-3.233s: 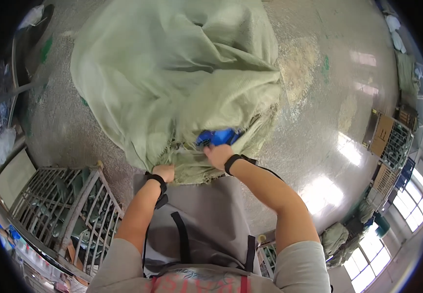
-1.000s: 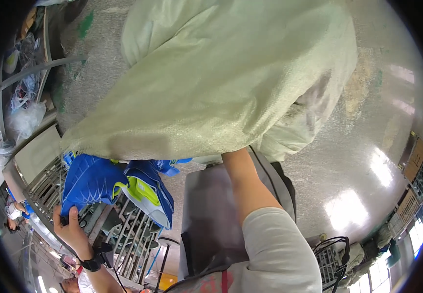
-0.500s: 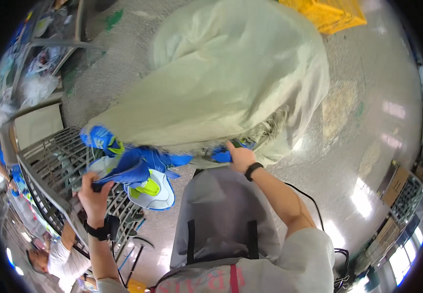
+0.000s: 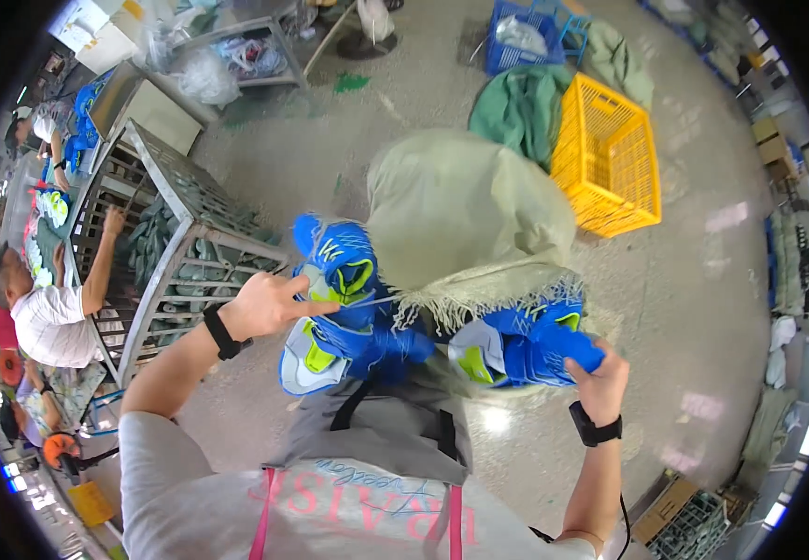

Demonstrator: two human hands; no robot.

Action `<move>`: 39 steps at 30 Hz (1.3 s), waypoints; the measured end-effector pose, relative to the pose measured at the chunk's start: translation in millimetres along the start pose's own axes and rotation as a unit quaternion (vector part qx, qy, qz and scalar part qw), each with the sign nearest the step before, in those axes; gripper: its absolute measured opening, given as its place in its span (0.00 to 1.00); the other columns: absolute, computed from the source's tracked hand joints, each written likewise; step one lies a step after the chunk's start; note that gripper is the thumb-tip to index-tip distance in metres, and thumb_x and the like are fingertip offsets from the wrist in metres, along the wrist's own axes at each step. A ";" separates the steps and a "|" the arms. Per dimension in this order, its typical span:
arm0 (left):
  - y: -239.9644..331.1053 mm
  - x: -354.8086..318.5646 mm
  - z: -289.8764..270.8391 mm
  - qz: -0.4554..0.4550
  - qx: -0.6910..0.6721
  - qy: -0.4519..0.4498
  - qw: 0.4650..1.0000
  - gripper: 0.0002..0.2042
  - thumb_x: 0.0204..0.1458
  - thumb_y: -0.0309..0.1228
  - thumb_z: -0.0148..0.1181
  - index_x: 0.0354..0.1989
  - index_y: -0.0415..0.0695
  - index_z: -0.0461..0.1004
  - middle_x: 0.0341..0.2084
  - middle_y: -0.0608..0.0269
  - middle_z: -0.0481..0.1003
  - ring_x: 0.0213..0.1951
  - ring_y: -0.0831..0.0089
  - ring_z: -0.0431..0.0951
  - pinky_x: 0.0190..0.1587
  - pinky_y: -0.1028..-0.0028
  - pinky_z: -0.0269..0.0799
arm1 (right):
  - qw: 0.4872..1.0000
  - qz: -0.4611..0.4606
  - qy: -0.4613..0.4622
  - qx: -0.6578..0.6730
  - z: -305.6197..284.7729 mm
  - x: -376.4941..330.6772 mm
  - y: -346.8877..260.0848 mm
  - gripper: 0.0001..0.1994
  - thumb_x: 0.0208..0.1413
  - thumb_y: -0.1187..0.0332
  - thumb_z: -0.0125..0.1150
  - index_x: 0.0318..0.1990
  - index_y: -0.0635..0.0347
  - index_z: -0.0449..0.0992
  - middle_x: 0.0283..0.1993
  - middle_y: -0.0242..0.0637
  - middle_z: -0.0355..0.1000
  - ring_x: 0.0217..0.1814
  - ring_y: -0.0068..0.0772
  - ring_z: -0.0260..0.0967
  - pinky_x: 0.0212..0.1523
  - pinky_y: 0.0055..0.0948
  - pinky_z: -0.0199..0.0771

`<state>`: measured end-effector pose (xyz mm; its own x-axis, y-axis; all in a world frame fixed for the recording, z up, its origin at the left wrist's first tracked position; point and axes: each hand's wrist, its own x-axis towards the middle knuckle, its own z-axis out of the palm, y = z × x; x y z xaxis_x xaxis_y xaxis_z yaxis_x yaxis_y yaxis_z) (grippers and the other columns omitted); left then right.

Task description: The worker retrieves bundles of blue shoe upper components from a large sack and sorts/arranges them at a quality control or preparation station in a shoe factory.

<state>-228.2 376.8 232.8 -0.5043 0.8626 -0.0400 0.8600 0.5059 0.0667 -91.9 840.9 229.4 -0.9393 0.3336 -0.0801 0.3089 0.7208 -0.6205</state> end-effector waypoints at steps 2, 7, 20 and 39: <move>10.0 -3.2 -29.3 0.061 0.039 0.037 0.997 0.25 0.43 0.30 0.50 0.52 0.70 0.66 0.24 0.63 0.62 0.14 0.74 0.67 0.14 0.73 0.64 | 0.990 -0.010 0.110 0.084 -46.5 -6.4 -46.2 0.15 0.34 0.77 0.67 0.33 0.66 0.71 0.25 0.37 0.70 0.29 0.23 0.66 0.33 0.25 0.67; 29.6 -20.4 -80.4 0.070 0.082 0.104 0.989 0.13 0.41 0.32 0.51 0.37 0.59 0.72 0.24 0.65 0.63 0.16 0.74 0.68 0.15 0.74 0.65 | 0.957 -0.123 0.244 0.098 -144.5 -30.0 -117.8 0.14 0.36 0.76 0.66 0.33 0.66 0.71 0.30 0.30 0.69 0.32 0.21 0.64 0.37 0.21 0.65; -83.2 -157.0 -181.9 0.035 0.263 0.239 0.934 0.05 0.41 0.33 0.54 0.26 0.48 0.70 0.48 0.74 0.71 0.19 0.80 0.67 0.17 0.78 0.66 | 0.906 -0.201 0.354 0.113 -206.8 125.2 -129.0 0.13 0.40 0.79 0.62 0.37 0.67 0.72 0.32 0.33 0.72 0.32 0.23 0.66 0.38 0.22 0.67; -277.6 -143.7 -220.7 0.155 0.235 0.362 0.889 0.14 0.38 0.33 0.56 0.34 0.41 0.73 0.13 0.72 0.59 0.14 0.79 0.62 0.17 0.79 0.61 | 0.877 -0.183 0.441 0.051 -154.9 224.0 -235.2 0.17 0.41 0.74 0.65 0.41 0.70 0.71 0.35 0.37 0.73 0.33 0.26 0.68 0.40 0.23 0.68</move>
<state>-411.7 112.5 440.2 -0.0100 0.8211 0.5707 0.8183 0.3347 -0.4673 -351.8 840.2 478.2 -0.4776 0.4638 0.7462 -0.0458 0.8350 -0.5483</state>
